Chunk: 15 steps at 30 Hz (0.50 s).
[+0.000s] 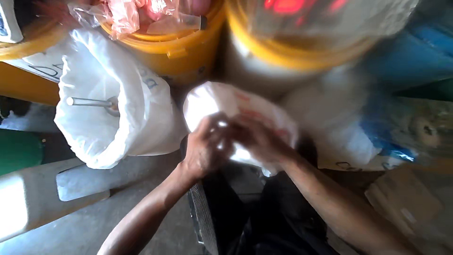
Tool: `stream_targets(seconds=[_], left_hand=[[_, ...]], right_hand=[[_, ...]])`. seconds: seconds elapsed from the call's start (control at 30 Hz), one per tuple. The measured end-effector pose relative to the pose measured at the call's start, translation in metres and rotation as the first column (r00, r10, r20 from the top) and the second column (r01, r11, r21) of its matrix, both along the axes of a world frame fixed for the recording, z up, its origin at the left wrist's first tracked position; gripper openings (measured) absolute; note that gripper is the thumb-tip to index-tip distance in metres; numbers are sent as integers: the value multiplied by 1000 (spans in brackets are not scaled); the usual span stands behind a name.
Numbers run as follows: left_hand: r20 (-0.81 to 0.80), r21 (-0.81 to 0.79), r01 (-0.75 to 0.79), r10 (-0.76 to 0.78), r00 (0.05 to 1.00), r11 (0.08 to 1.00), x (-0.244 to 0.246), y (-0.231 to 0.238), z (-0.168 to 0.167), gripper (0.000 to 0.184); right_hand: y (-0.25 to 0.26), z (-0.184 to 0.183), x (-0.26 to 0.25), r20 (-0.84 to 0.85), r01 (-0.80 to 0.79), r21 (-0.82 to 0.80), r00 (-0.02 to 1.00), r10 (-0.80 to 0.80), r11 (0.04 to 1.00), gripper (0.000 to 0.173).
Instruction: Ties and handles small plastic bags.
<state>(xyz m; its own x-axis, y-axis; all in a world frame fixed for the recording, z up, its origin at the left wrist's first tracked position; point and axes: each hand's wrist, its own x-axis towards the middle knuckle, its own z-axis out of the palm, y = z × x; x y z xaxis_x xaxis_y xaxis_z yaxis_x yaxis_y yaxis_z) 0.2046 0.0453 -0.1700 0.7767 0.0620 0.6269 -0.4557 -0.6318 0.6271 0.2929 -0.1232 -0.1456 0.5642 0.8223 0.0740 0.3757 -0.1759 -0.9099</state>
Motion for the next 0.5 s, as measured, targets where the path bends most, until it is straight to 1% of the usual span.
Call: stream_targets(seconds=[0.07,0.1,0.17,0.2,0.27,0.3,0.4,0.43,0.5], left_hand=[[-179,-155,-1,-27,983,988,-13,0,3,9],[-230,-222,-16,-37,973,975,-19,2,4,9],[-259,-323,-47,-40,965,945,-28,7,3,9],[-259,-348,-56,-38,965,936,-30,8,3,9],[-246,-364,-61,-33,969,929,-31,8,2,8],[-240,-364,-62,-30,970,930,-31,7,1,8],[-228,-371,-52,-37,973,927,-28,8,1,10],[-229,-393,-47,-48,972,918,-28,9,2,11],[-265,-495,-46,-101,959,868,-28,13,4,11]], right_hand=[[0,0,0,18,-5,15,1000,5,1000,15],[-2,0,3,6,15,29,1000,-15,999,17],[-3,2,13,-58,119,25,991,-117,993,22],[-1,4,19,-83,166,16,983,-164,986,24],[8,8,33,-106,189,1,977,-188,982,26],[13,9,39,-105,164,-10,981,-164,986,26],[28,9,49,-36,-2,-66,999,-1,998,26],[31,12,49,1,-31,-100,1000,31,995,22],[34,14,47,89,-12,-139,996,25,990,14]])
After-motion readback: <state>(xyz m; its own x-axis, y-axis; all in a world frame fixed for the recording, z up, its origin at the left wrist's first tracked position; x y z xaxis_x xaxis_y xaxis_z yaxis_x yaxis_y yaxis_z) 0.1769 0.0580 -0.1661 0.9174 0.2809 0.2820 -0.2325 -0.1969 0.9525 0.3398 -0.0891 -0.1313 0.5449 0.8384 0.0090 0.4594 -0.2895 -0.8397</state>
